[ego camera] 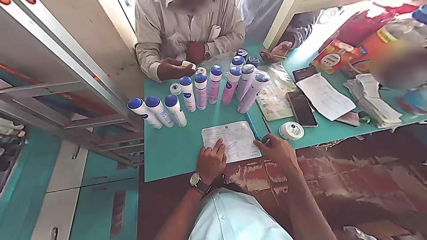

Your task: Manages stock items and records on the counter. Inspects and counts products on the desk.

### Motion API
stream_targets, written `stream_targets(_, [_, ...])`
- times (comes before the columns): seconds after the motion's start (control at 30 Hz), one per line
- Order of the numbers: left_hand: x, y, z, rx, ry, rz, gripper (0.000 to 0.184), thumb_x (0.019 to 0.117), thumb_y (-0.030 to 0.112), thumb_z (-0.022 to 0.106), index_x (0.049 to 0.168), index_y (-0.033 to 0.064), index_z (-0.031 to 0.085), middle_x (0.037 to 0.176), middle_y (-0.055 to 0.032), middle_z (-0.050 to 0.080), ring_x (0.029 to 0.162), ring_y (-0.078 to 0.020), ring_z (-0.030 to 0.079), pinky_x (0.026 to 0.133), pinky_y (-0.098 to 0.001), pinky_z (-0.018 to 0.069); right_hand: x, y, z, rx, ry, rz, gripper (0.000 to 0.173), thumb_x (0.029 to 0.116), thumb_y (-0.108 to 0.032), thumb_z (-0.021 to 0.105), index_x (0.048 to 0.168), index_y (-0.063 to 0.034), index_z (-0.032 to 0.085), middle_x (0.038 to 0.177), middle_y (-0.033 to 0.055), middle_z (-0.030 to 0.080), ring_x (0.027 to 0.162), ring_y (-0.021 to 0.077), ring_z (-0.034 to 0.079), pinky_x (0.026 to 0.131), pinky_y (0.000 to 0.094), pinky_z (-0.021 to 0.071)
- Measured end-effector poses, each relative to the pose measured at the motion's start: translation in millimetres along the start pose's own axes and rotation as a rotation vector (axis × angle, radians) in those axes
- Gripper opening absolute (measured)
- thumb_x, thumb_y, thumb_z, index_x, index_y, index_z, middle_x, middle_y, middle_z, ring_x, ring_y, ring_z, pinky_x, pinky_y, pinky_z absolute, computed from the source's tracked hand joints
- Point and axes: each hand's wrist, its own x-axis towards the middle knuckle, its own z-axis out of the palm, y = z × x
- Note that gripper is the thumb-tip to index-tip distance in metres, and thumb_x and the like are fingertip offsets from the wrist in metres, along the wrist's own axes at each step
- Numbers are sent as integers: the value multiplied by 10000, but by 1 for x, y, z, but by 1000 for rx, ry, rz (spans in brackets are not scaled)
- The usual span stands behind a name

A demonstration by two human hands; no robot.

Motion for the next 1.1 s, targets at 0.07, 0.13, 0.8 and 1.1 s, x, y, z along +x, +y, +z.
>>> stream_targets(0.07, [0, 0, 0, -1, 0, -1, 358, 962, 245, 515, 1200, 186, 775, 1385, 46, 670, 697, -161, 684, 642, -378, 509, 0, 1, 1, -2, 7, -6, 473, 948, -544, 656, 1098, -98, 703, 826, 148, 679, 771, 359, 651, 688, 604, 474])
stream_targets(0.13, [-1, 0, 1, 4, 4, -1, 356, 964, 247, 515, 1197, 186, 777, 1383, 49, 671, 696, -159, 681, 640, -375, 507, 0, 2, 2, -6, 9, -9, 476, 947, -548, 654, 1090, -97, 704, 821, 147, 680, 767, 356, 654, 686, 604, 476])
stream_targets(0.8, [0, -2, 1, 6, 7, 13, 358, 959, 242, 520, 1203, 191, 776, 1390, 54, 665, 684, -157, 677, 639, -372, 506, 1, 1, 3, 0, 1, 4, 471, 951, -546, 653, 1093, -100, 701, 862, 159, 695, 814, 375, 669, 707, 617, 477])
stream_targets(1.1, [0, -1, 1, 5, 8, 4, 354, 954, 239, 528, 1198, 189, 779, 1378, 46, 674, 673, -157, 675, 628, -368, 503, 0, 3, 3, 11, 21, -27, 473, 946, -538, 662, 1073, -85, 706, 843, 165, 690, 789, 383, 659, 694, 625, 466])
